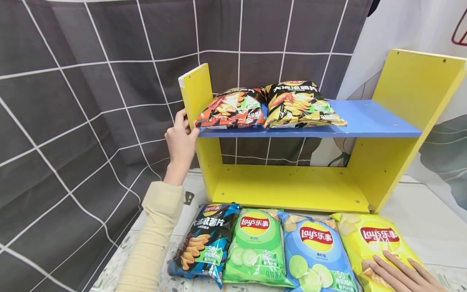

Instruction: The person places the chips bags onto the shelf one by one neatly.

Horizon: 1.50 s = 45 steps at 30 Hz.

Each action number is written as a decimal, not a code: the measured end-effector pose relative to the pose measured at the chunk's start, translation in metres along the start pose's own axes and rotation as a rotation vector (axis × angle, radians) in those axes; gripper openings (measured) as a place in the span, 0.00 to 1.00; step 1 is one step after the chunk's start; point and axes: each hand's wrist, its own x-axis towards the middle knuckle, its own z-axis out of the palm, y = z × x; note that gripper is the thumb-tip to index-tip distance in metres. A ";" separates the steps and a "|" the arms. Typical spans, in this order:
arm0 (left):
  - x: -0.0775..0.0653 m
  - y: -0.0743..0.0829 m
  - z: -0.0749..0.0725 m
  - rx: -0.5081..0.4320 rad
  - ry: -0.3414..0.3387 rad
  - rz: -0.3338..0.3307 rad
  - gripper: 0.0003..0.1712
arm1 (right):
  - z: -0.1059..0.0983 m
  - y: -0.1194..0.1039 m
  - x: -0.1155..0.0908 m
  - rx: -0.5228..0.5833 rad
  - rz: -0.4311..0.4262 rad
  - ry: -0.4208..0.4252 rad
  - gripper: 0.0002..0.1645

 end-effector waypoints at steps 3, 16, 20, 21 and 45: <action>0.001 0.001 0.000 -0.001 -0.002 -0.001 0.25 | -0.002 0.002 -0.001 0.004 0.002 -0.022 0.64; 0.001 0.004 0.001 0.006 -0.005 0.001 0.25 | -0.019 0.018 0.003 0.057 -0.025 -0.069 0.64; 0.002 0.005 0.001 -0.001 -0.004 0.002 0.25 | -0.029 0.022 0.007 0.070 -0.067 -0.057 0.62; 0.002 0.005 0.002 -0.003 -0.004 0.002 0.24 | -0.031 0.024 0.009 0.068 -0.087 -0.047 0.62; 0.002 0.003 -0.001 0.002 -0.015 -0.026 0.25 | -0.108 0.018 0.047 0.000 -0.161 0.169 0.47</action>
